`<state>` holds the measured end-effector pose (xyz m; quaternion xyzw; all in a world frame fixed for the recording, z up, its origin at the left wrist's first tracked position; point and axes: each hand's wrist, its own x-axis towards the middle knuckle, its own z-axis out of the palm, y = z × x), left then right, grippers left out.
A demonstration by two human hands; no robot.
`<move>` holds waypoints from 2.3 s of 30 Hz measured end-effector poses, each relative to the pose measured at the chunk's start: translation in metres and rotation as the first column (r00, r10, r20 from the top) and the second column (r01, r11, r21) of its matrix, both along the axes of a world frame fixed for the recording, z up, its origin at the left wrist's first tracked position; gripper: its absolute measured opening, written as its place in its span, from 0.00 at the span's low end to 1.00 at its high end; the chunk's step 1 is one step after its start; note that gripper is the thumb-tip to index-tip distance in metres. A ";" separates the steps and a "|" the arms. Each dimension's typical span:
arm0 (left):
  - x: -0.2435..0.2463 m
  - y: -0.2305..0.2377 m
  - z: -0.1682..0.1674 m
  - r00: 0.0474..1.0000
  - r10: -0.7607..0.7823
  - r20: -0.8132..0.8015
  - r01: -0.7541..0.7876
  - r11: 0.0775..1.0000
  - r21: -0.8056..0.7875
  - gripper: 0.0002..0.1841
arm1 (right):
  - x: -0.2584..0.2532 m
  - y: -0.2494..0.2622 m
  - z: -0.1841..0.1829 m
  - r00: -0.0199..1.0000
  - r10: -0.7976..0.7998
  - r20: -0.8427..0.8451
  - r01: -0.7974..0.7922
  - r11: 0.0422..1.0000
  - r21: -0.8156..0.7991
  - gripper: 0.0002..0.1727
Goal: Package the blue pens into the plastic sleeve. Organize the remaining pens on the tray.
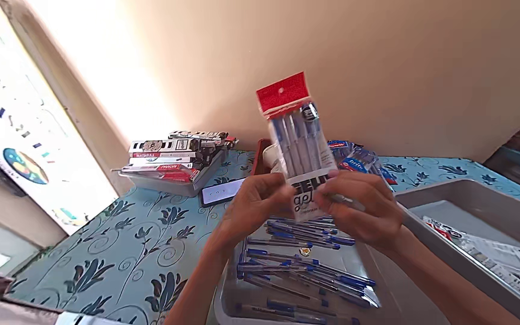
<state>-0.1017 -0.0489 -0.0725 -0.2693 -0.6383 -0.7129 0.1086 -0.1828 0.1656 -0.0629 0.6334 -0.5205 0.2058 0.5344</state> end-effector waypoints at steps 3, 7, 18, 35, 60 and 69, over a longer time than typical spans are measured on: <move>0.001 0.009 0.003 0.993 0.098 0.059 -0.097 0.995 -0.016 0.07 | -0.002 0.000 -0.005 0.993 -0.038 0.108 0.035 0.999 0.027 0.04; -0.006 0.011 0.002 0.978 0.162 0.128 -0.165 0.986 0.009 0.08 | -0.006 -0.002 -0.009 0.864 0.022 0.503 -0.074 0.994 0.084 0.11; -0.025 0.009 -0.008 0.938 0.342 0.061 -0.298 0.883 -0.363 0.08 | -0.013 -0.005 -0.014 0.011 -0.109 0.994 -0.210 0.972 0.109 0.10; -0.025 0.007 -0.012 0.904 0.411 0.118 -0.363 0.883 -0.299 0.06 | -0.007 -0.007 -0.002 -0.184 -0.070 0.980 -0.151 0.988 0.043 0.06; -0.021 0.008 -0.014 0.918 0.384 0.105 -0.390 0.919 0.054 0.08 | -0.006 -0.006 -0.004 -0.192 -0.260 0.946 -0.344 0.921 0.183 0.07; -0.022 0.009 -0.017 0.935 0.341 0.095 -0.354 0.909 0.218 0.13 | -0.005 -0.005 -0.006 -0.111 -0.360 0.926 -0.413 0.865 0.286 0.05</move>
